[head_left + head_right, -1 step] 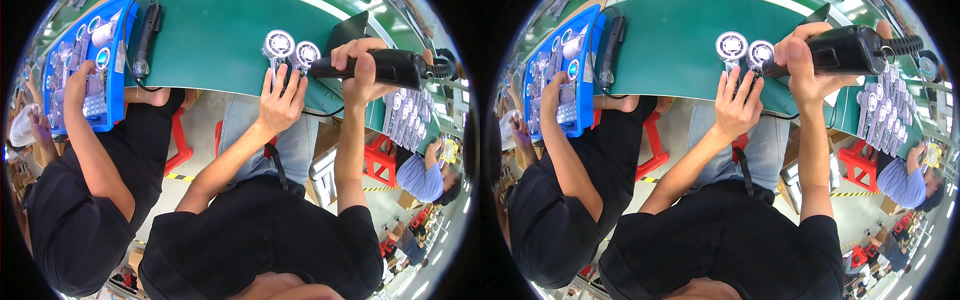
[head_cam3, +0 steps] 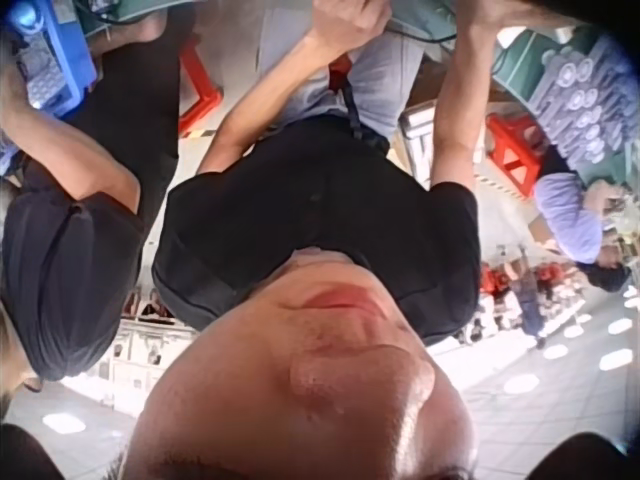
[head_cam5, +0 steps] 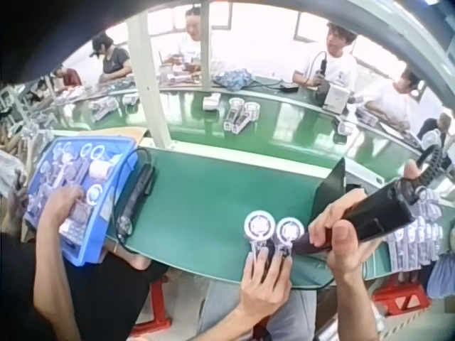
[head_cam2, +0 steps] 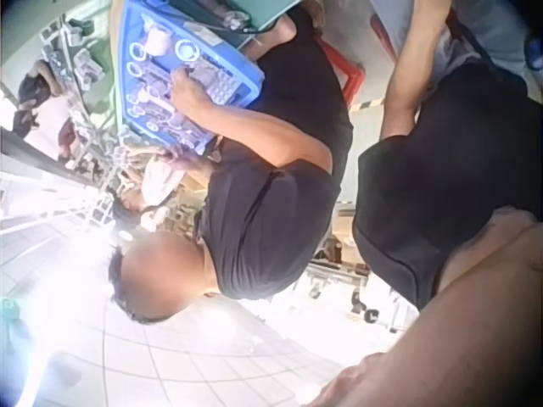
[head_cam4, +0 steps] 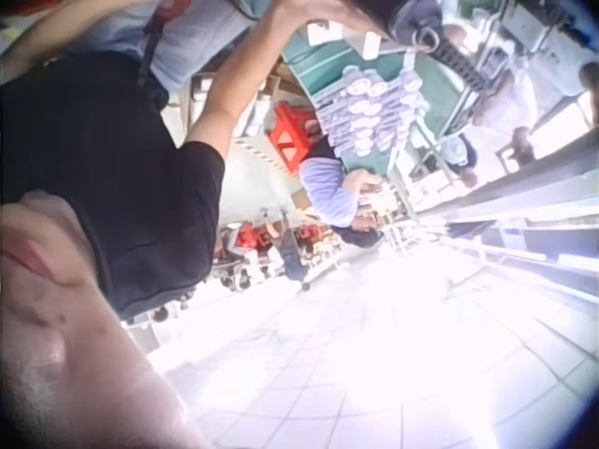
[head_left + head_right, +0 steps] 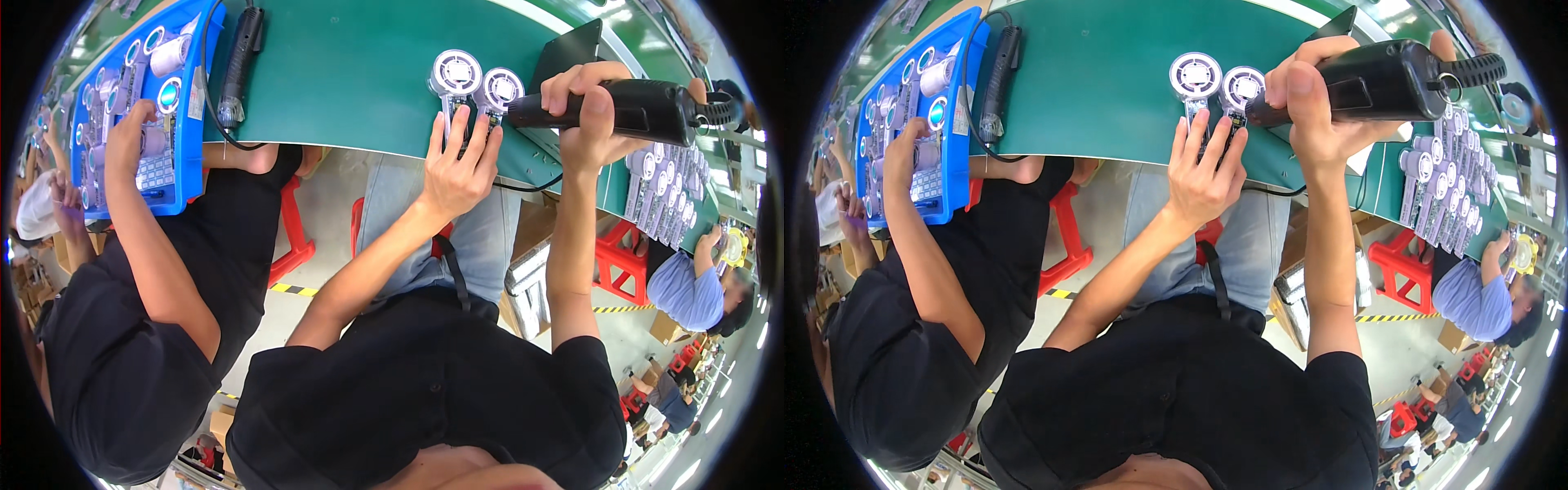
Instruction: Assembling and soldering electronic components on a production line.
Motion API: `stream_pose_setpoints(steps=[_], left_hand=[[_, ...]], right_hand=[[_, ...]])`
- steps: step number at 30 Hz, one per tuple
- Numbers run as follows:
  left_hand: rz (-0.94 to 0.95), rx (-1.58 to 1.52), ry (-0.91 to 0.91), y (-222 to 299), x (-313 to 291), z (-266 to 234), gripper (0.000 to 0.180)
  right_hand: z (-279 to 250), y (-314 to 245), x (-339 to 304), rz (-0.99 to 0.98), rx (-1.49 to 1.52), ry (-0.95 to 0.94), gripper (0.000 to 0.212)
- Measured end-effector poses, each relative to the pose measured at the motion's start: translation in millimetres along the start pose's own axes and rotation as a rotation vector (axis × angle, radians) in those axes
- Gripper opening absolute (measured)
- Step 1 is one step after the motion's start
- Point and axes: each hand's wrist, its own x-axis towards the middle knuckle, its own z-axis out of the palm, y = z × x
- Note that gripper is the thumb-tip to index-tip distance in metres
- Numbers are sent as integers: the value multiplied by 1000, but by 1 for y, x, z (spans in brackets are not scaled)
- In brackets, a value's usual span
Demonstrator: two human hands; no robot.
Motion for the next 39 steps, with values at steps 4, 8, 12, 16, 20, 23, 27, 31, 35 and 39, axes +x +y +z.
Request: stream_pose_setpoints(steps=[4,8,12,16,20,23,27,31,35,39], left_hand=[[1,-1,14,1,2,2,42],[8,11,40,2,2,4,42],[5,24,10,0,2,0,43],[18,22,-3,-2,2,-1,46],[6,-30,-75,-4,1,-7,51],[-10,-54,-122,-2,3,-13,53],[-2,-92,-152,-3,2,-14,56],[-9,-111,-173,-3,2,-17,59],[-21,-130,-195,-4,3,-20,60],[-25,-163,-203,-3,4,-20,60]], right_hand=[[-4,6,-4,-26,8,1,30],[-7,9,-4,-70,32,-18,30],[-22,-4,11,-85,140,12,84],[-63,-54,44,-130,-5,127,38],[-78,-61,42,-169,-148,135,64],[-81,-51,33,-85,-215,126,78],[-90,-40,30,-46,-143,134,80],[-101,-32,31,73,-145,131,73],[-98,-26,21,215,-71,92,73],[-85,-42,17,54,-3,151,64]])
